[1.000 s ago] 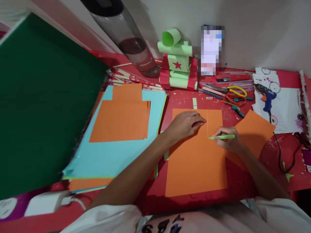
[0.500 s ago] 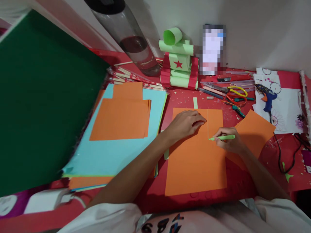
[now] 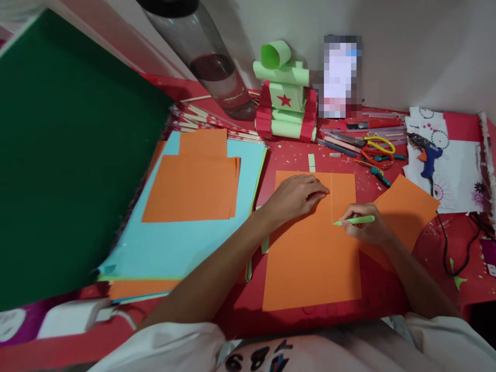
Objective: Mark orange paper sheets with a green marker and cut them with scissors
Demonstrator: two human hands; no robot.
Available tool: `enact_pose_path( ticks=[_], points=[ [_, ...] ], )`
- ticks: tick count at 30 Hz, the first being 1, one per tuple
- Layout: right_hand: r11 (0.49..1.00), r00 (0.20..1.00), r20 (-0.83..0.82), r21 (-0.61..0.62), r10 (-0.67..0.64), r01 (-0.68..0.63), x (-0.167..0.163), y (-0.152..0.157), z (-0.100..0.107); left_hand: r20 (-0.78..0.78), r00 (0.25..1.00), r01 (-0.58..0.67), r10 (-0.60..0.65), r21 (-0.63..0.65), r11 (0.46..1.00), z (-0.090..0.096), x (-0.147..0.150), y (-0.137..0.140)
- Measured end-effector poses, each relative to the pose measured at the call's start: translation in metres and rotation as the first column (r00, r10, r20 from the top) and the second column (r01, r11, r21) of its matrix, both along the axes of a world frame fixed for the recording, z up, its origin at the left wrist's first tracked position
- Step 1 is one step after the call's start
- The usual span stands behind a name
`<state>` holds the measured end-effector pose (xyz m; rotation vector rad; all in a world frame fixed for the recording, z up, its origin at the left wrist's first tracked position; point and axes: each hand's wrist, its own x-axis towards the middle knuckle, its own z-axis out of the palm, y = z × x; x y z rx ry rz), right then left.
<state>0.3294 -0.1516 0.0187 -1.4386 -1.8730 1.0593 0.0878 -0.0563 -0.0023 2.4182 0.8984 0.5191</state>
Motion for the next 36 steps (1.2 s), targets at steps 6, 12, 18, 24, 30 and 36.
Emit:
enact_pose_path(
  ticks=[6,12,18,24,30,36],
  points=[
    [1.0,1.0,-0.002,0.004,0.024,-0.024,0.0001,-0.0002,0.0008,0.017,1.0,-0.014,0.014,0.012,1.0,-0.0025,0.0005,-0.001],
    [0.999,0.999,0.01,-0.009,0.04,-0.04,0.0009,-0.0005,0.0004,0.022,1.0,-0.019,0.019,0.001,1.0,-0.0018,0.0004,-0.0011],
    [0.997,0.997,-0.015,0.02,0.08,-0.08,0.0037,-0.0013,-0.0038,0.019,1.0,-0.008,0.008,0.003,1.0,-0.0001,0.0,-0.0003],
    [0.996,0.997,0.002,-0.026,0.082,-0.081,0.0035,-0.0018,-0.0019,0.02,1.0,-0.006,0.006,0.006,1.0,-0.0005,0.0003,-0.0003],
    [0.994,0.994,-0.005,-0.021,0.105,-0.105,0.0033,-0.0016,-0.0014,0.034,0.999,-0.004,0.003,0.008,1.0,-0.0008,0.0002,-0.0004],
    [0.993,0.993,-0.021,-0.017,0.12,-0.121,0.0037,-0.002,-0.0008,0.024,1.0,-0.006,0.006,0.002,1.0,0.0001,0.0007,-0.0002]
  ],
)
